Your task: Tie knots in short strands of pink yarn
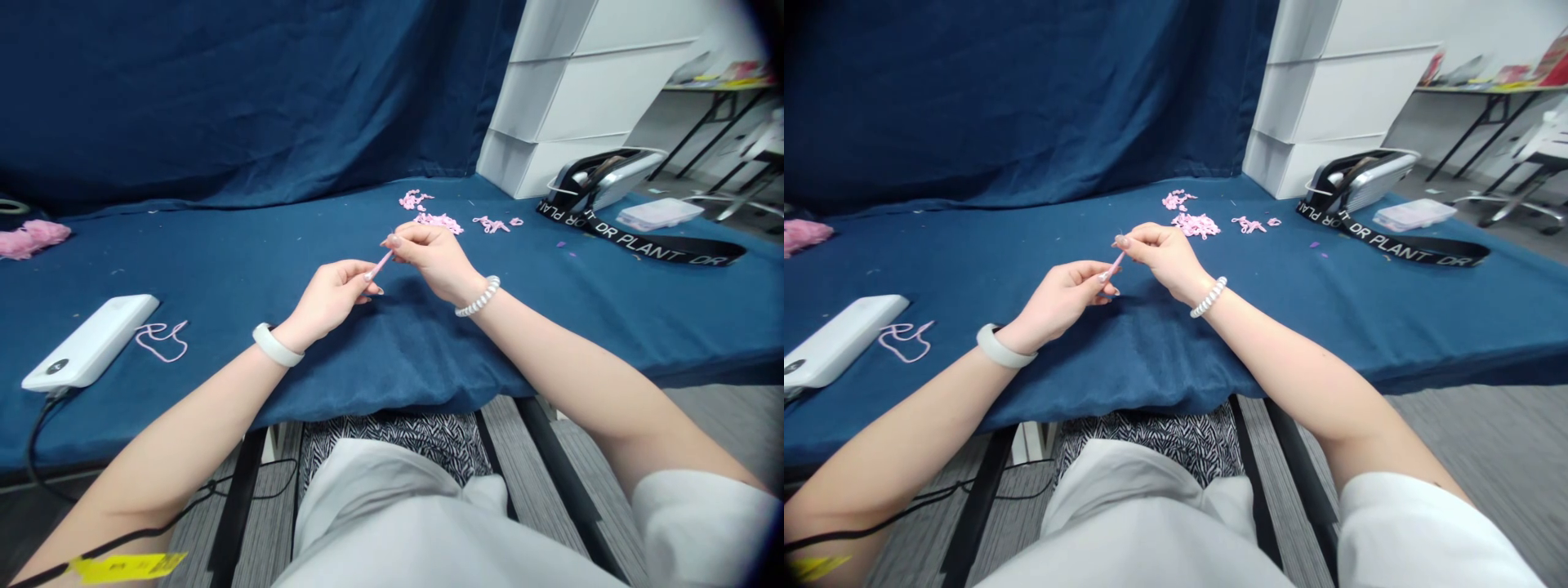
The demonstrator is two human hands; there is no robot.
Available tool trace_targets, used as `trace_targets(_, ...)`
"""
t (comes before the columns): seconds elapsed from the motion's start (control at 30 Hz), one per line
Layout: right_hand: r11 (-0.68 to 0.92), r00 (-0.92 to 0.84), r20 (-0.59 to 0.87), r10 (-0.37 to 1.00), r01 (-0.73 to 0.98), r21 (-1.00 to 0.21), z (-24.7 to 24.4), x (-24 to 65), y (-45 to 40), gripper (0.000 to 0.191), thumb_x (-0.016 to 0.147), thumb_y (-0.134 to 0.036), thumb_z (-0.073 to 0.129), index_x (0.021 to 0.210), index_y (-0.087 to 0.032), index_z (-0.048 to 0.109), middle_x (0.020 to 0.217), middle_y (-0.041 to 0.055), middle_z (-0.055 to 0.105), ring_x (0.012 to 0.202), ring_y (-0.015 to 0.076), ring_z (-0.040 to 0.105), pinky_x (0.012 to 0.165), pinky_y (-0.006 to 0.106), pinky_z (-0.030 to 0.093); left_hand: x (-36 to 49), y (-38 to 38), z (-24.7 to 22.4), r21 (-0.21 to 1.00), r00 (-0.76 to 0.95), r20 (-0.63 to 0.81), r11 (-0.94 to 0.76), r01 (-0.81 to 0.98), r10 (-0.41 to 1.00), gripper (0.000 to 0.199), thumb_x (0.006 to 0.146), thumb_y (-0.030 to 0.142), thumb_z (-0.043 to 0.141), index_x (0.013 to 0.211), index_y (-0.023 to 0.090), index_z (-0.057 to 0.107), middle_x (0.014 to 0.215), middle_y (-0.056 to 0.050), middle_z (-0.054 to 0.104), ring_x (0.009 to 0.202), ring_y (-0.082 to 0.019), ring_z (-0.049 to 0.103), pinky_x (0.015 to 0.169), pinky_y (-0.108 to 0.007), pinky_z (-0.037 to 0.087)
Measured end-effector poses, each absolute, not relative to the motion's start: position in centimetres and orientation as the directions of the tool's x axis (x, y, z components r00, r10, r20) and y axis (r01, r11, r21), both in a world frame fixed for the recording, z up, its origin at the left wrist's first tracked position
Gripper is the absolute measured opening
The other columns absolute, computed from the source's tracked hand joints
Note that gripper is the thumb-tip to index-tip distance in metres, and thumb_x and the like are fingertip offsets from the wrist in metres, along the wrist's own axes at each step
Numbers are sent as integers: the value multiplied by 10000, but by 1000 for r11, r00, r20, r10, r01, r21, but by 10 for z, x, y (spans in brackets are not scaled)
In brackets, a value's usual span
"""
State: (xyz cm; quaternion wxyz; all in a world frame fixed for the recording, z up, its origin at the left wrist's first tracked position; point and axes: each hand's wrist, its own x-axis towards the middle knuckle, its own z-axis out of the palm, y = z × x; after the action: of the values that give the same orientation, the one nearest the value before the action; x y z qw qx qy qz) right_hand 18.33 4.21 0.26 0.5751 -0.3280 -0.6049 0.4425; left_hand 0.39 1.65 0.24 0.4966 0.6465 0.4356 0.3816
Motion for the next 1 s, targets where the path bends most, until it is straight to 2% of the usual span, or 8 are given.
trace_targets(0.1, 397, -99, 408, 908, -113, -911, 2, 183, 43, 422, 612, -512, 813, 695, -119, 683, 769, 29, 598, 656, 80, 493, 628, 242, 433, 3, 16, 3, 907, 357, 148, -270, 323, 922, 266, 863, 354, 591, 948, 124, 695, 762, -52, 709, 694, -119, 639, 715, -226, 497)
trace_targets(0.27, 389, -95, 399, 912, -105, -915, 2, 183, 42, 441, 591, -536, 813, 697, -131, 676, 789, 35, 617, 698, 95, 513, 667, 247, 449, -1, 15, -2, 545, 516, 357, -623, 562, 778, 243, 907, 284, 512, 969, 189, 727, 873, -56, 745, 830, -168, 681, 825, -270, 458)
trace_targets(0.43, 320, -100, 334, 937, -139, -937, 1, 183, 43, 436, 596, -530, 809, 697, -133, 660, 808, 40, 643, 693, 94, 517, 660, 245, 445, -5, 15, -7, 154, 588, 617, -813, 562, 523, 251, 916, 289, 504, 891, 179, 728, 952, -89, 725, 919, -192, 638, 876, -316, 465)
trace_targets(0.6, 189, -168, 219, 961, -179, -965, -7, 175, 38, 410, 573, -488, 825, 653, -130, 641, 663, 6, 605, 623, 81, 487, 616, 241, 406, -6, 16, -7, -55, 585, 769, -885, 462, 257, 87, 842, 226, 622, 850, 191, 701, 1070, -85, 706, 964, -181, 643, 853, -318, 501)
trace_targets(0.7, 128, -225, 168, 960, -184, -975, -10, 168, 32, 367, 610, -438, 800, 584, -122, 616, 555, -15, 547, 547, 60, 429, 552, 232, 334, -6, 19, -8, -103, 617, 777, -941, 321, 126, 31, 799, 172, 673, 829, 179, 666, 1037, -70, 726, 917, -169, 665, 816, -308, 523)
trace_targets(0.8, 56, -258, 109, 960, -203, -977, -10, 164, 27, 319, 634, -367, 775, 538, -123, 594, 491, -37, 499, 493, 40, 364, 516, 225, 280, -4, 21, -9, -68, 636, 766, -972, 223, 93, 72, 789, 136, 686, 843, 167, 651, 1011, -72, 740, 871, -158, 683, 800, -297, 538)
trace_targets(0.9, 7, -274, 77, 959, -247, -969, -8, 164, 27, 283, 619, -323, 781, 536, -126, 597, 492, -46, 499, 489, 33, 365, 524, 219, 301, -3, 20, -9, 18, 608, 783, -982, 189, 131, 80, 809, 114, 661, 873, 162, 664, 984, -69, 749, 891, -150, 699, 836, -282, 545)
trace_targets(1.0, -8, -250, 68, 966, -291, -957, -9, 163, 29, 281, 596, -348, 799, 581, -128, 624, 536, -31, 544, 522, 46, 426, 546, 217, 336, -1, 18, -7, 209, 513, 804, -951, 229, 300, 69, 832, 138, 646, 870, 160, 699, 920, -55, 754, 891, -137, 700, 847, -252, 541)
